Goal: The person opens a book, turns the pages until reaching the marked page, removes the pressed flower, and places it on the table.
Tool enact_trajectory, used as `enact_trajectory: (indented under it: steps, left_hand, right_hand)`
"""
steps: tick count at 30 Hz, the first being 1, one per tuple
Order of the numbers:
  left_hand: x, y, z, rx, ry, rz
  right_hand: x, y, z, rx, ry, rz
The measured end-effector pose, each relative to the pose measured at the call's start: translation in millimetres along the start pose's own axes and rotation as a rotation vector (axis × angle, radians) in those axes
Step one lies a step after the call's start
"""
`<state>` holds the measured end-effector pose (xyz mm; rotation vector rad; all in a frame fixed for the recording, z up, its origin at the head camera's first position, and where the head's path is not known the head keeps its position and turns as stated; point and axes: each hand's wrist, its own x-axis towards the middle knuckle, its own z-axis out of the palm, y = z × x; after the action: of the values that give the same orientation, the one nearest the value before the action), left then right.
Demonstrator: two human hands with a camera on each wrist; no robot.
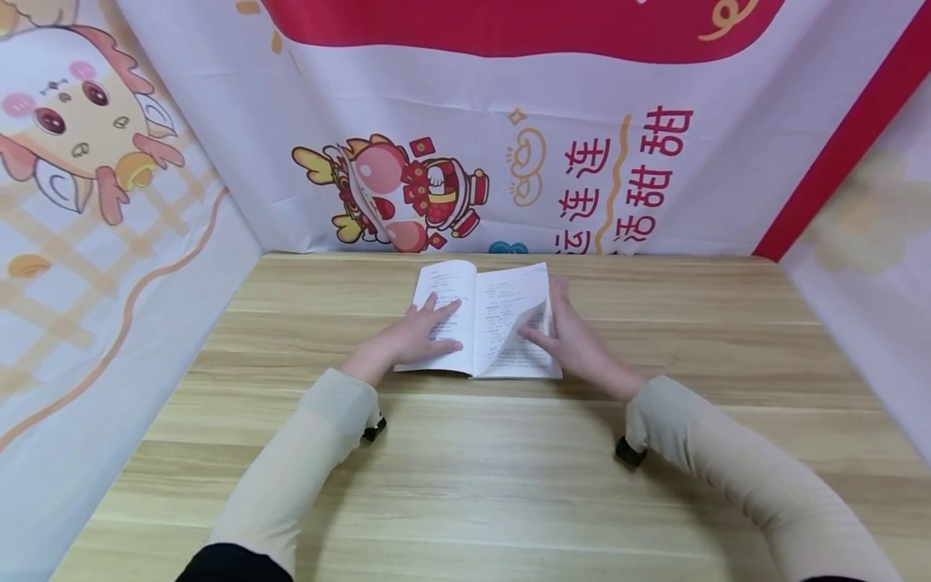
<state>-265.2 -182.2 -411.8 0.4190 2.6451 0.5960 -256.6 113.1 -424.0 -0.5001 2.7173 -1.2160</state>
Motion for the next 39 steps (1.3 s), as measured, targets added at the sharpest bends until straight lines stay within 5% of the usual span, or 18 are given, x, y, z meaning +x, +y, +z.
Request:
enact_trajectory:
  steps: [4,13,16,22,24,32,39]
  left_hand:
    - [0.1,0.6,-0.5,-0.005,0.0,0.0]
    - [-0.6,-0.8,-1.3,-0.063,0.003,0.06]
    - [-1.1,-0.8,-2.7,-0.151,0.032,0.049]
    - [-6.2,3.0,-9.5,-0.481,0.085,-0.093]
    - [-5.8,1.4,-10.6,-0.532,0.082,-0.075]
    - [-0.2,-7.9,-7.7,-0.5,0.14,0.053]
    - [3.6,-9.6,-5.0,-0.384,0.257,-0.022]
  right_hand:
    - [0.2,-5,9,0.162,-0.067,0.029]
    - [2.9,-24,28,-0.068,-0.204,-0.177]
    - [3.0,-29,32,-0.13,-0.254,-0.211]
    - [1.5,-33,37,-0.222,-0.308,-0.214]
    - [1.4,-33,38,-0.246,-0.322,-0.207]
    - [1.3,-34,43,-0.324,-0.353,-0.198]
    - [-0.7,-35,41,-0.357,-0.365,-0.201]
